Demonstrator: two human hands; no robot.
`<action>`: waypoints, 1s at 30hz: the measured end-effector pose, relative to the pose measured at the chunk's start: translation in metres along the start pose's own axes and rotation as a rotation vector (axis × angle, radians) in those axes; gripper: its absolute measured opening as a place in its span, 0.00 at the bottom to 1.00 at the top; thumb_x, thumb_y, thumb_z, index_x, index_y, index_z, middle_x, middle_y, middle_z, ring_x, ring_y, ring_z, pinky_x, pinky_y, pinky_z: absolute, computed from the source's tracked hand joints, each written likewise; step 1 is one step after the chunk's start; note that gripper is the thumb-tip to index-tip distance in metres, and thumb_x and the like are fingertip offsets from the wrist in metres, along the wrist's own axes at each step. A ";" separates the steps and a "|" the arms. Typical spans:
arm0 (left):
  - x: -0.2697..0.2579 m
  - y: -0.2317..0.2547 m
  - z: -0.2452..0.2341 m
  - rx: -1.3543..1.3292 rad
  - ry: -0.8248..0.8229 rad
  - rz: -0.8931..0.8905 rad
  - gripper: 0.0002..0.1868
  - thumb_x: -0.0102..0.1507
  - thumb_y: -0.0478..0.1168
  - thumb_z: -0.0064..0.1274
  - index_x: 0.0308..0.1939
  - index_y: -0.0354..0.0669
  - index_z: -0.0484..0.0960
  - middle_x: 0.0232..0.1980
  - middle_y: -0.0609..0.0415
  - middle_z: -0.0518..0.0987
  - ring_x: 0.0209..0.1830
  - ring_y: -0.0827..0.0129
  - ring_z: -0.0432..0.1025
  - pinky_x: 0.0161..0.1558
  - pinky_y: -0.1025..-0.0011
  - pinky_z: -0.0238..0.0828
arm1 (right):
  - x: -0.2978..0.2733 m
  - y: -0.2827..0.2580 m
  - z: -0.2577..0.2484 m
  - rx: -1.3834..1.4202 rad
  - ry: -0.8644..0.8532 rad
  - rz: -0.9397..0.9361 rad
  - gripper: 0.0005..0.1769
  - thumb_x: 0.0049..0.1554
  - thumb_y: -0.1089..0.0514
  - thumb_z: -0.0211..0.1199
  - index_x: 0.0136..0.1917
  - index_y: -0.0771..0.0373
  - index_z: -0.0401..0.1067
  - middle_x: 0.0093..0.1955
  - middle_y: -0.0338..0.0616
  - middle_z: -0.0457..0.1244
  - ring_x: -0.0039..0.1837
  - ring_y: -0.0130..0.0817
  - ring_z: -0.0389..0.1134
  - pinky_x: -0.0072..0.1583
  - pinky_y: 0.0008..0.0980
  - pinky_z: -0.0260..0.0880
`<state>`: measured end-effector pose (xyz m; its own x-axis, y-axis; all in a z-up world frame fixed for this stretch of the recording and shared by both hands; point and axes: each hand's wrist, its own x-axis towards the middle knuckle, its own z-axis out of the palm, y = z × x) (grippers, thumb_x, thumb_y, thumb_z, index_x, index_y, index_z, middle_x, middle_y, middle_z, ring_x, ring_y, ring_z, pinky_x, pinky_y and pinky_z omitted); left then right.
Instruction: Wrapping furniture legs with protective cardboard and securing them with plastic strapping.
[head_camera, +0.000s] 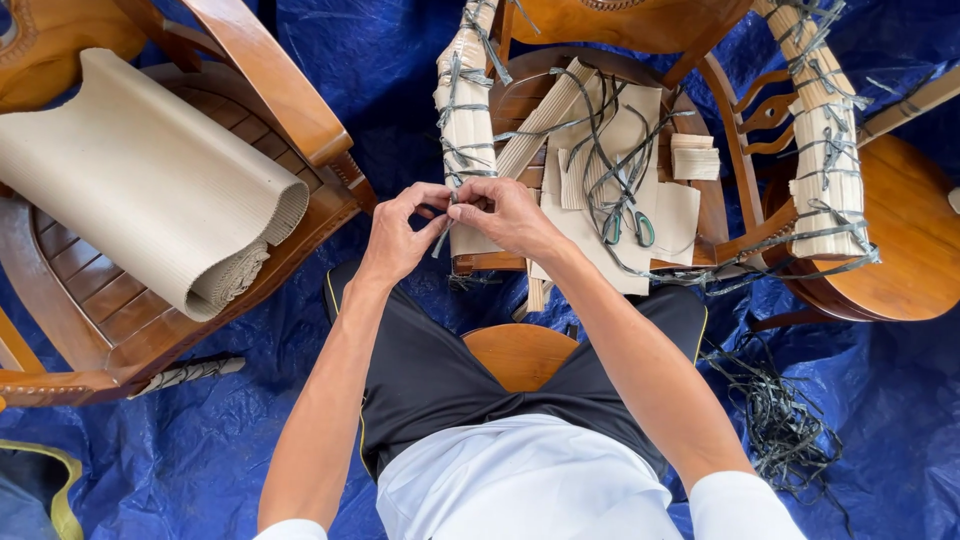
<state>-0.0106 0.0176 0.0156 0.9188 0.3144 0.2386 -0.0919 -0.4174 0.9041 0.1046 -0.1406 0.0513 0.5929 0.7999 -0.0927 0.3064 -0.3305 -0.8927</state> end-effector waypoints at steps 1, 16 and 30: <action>0.001 -0.001 0.000 -0.013 -0.004 0.036 0.15 0.61 0.30 0.62 0.52 0.40 0.83 0.46 0.52 0.85 0.46 0.67 0.81 0.48 0.68 0.78 | 0.001 0.001 0.000 0.016 -0.012 0.015 0.07 0.59 0.55 0.68 0.46 0.61 0.78 0.38 0.34 0.67 0.43 0.23 0.66 0.47 0.30 0.68; 0.008 -0.011 0.010 -0.069 -0.015 -0.042 0.16 0.60 0.32 0.60 0.47 0.41 0.69 0.41 0.52 0.80 0.45 0.66 0.78 0.51 0.66 0.77 | -0.011 0.001 0.017 -0.444 0.207 -0.292 0.10 0.59 0.64 0.63 0.54 0.67 0.72 0.50 0.49 0.66 0.47 0.44 0.70 0.48 0.41 0.71; 0.018 -0.013 0.002 -0.141 -0.042 -0.102 0.09 0.67 0.36 0.52 0.48 0.38 0.86 0.41 0.54 0.86 0.39 0.74 0.79 0.45 0.72 0.77 | -0.012 0.024 0.031 -0.574 0.317 -0.434 0.08 0.63 0.67 0.60 0.55 0.67 0.66 0.50 0.49 0.61 0.47 0.46 0.69 0.45 0.41 0.71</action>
<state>0.0079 0.0272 0.0076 0.9410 0.3120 0.1312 -0.0480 -0.2606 0.9642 0.0821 -0.1427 0.0177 0.4894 0.7644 0.4197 0.8451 -0.2972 -0.4443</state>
